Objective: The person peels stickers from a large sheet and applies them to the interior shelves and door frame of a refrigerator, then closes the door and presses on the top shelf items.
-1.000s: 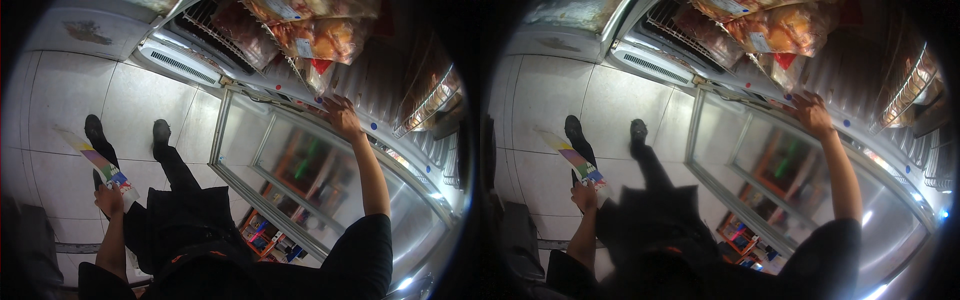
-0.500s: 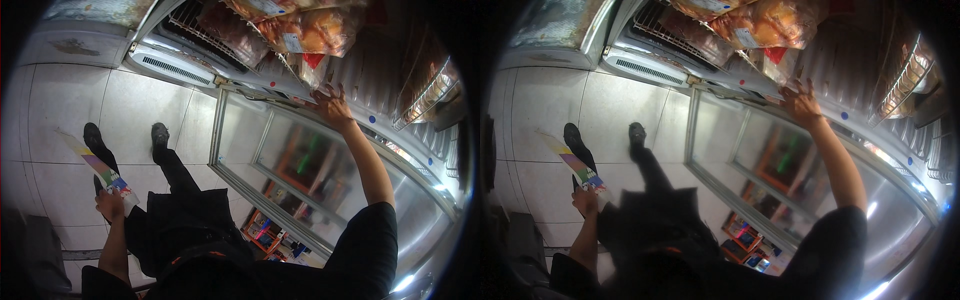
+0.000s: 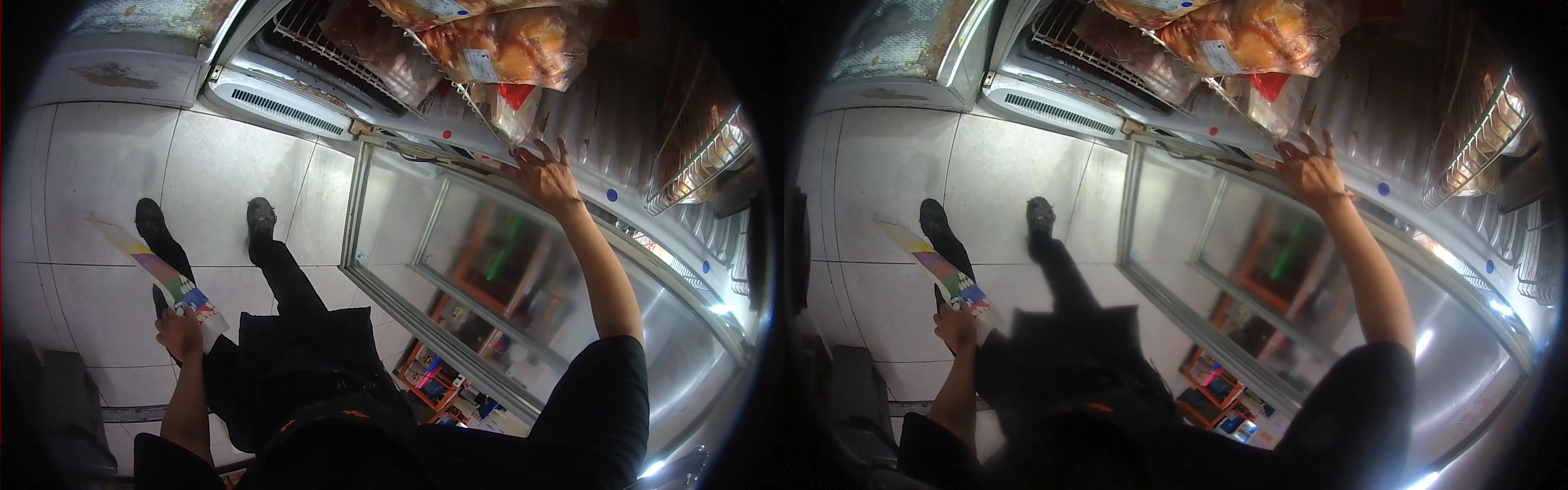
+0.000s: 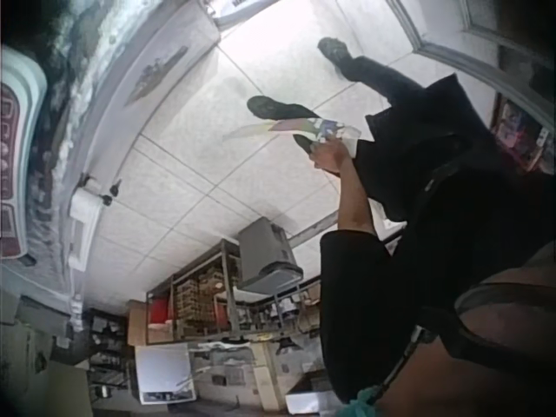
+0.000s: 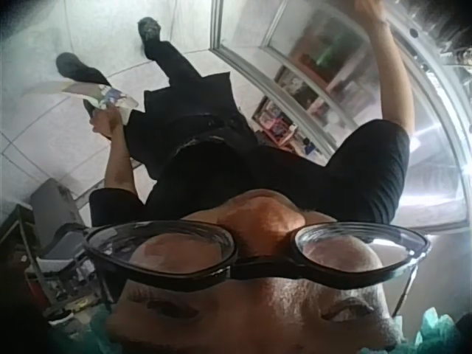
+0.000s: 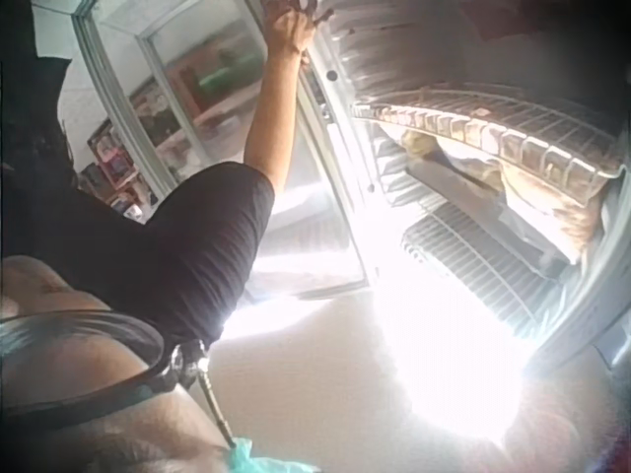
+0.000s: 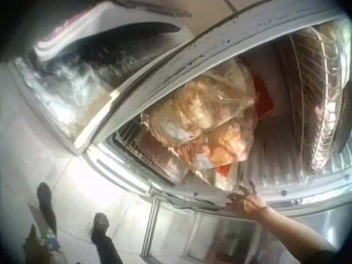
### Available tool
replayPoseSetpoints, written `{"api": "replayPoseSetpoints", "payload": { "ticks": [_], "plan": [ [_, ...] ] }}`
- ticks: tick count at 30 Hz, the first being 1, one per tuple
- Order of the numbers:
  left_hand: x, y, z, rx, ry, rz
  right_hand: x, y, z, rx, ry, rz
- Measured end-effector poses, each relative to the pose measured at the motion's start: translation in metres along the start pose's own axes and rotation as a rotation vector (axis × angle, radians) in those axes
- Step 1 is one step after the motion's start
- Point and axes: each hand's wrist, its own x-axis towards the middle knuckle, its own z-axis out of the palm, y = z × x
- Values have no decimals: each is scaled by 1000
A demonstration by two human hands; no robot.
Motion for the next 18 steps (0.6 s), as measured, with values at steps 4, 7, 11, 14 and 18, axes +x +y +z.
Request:
{"api": "replayPoseSetpoints", "payload": {
  "ticks": [4, 7, 11, 14, 18],
  "plan": [
    [-3, 2, -1, 4, -47, -34, 5, 14, 16, 112, -11, -11],
    [-2, 3, -3, -1, -39, -27, 7, 43, 38, 232, 92, -59],
    [-4, 9, 0, 25, -41, -22, 23, 54, 25, 335, 166, -174],
    [-3, 12, 2, -1, -6, -31, 29, 39, 2, 281, 53, -222],
    [-2, 19, -6, 6, -51, -44, 33, 40, 7, 412, -36, -183]
  ]
}}
